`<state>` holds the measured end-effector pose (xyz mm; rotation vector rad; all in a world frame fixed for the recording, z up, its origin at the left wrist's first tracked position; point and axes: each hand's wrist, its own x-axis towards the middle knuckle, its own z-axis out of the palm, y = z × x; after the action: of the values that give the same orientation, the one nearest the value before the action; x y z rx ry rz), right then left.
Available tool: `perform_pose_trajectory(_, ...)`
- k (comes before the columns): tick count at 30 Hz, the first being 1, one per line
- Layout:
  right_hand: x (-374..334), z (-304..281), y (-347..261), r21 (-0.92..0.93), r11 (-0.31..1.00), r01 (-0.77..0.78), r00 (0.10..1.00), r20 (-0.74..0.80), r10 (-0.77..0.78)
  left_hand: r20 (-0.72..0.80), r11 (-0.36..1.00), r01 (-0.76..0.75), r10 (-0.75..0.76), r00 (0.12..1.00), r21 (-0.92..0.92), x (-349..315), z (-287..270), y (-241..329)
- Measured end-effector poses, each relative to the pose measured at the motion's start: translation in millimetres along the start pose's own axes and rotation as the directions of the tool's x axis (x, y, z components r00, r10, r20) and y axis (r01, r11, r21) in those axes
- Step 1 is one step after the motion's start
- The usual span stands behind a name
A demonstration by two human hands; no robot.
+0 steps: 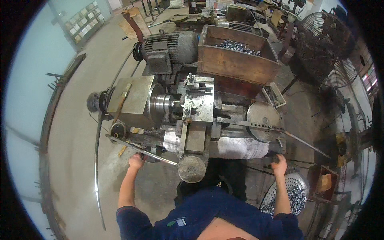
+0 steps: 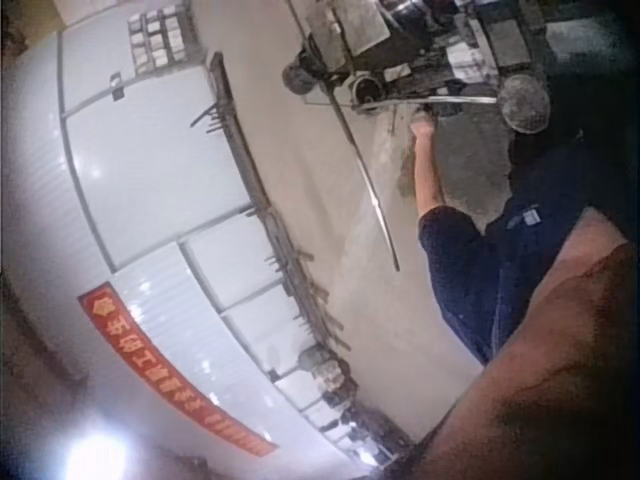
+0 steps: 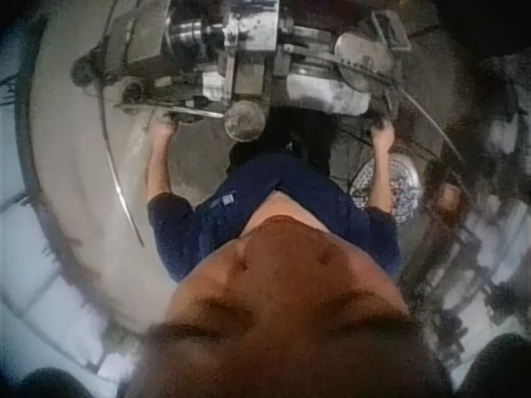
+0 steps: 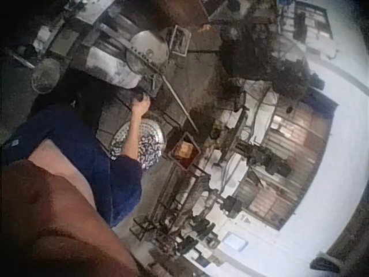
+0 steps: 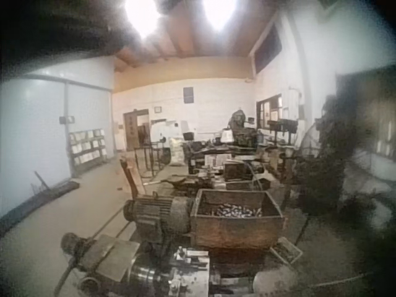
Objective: The person operates a manual metal press by inserting small metal pieces into the machine, pulling a lever to activate the press, and then removing the processed pieces. The person repeats this cycle continuously, placing the finished pieces into a perforated metal basket.
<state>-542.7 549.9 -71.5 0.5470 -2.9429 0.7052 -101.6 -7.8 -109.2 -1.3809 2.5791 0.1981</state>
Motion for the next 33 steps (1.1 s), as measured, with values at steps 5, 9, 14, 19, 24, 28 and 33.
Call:
perform_pose_trajectory(5,-14,8,-16,0.135,0.990,-0.044,0.988,0.155,0.023,-0.074,0.869,0.423,-0.454,0.888,-0.257,9,70,25)
perform_pose_trajectory(9,-17,-11,-43,0.098,0.995,-0.021,0.984,0.179,0.003,-0.128,0.915,0.287,-0.333,0.934,-0.285,-1,81,58)
perform_pose_trajectory(14,22,-43,-51,0.166,0.985,0.044,0.992,0.107,-0.062,0.167,0.998,0.062,-0.066,0.984,0.031,4,13,16)
perform_pose_trajectory(19,71,-67,-122,0.241,0.921,0.305,0.952,-0.049,-0.302,0.048,0.977,0.148,-0.142,0.989,-0.153,-3,30,11)
perform_pose_trajectory(24,101,-71,-267,0.335,0.667,0.665,0.727,-0.086,-0.681,0.250,0.971,0.203,-0.166,0.954,-0.127,-17,-20,-4)
perform_pose_trajectory(28,99,-43,-388,0.440,0.411,0.798,0.479,-0.050,-0.877,-0.161,0.943,0.164,-0.217,0.963,-0.289,-59,-100,-49)
perform_pose_trajectory(33,92,13,-478,0.208,0.513,0.833,0.443,0.305,-0.843,-0.543,0.922,0.237,-0.373,0.753,-0.305,-105,-173,-86)
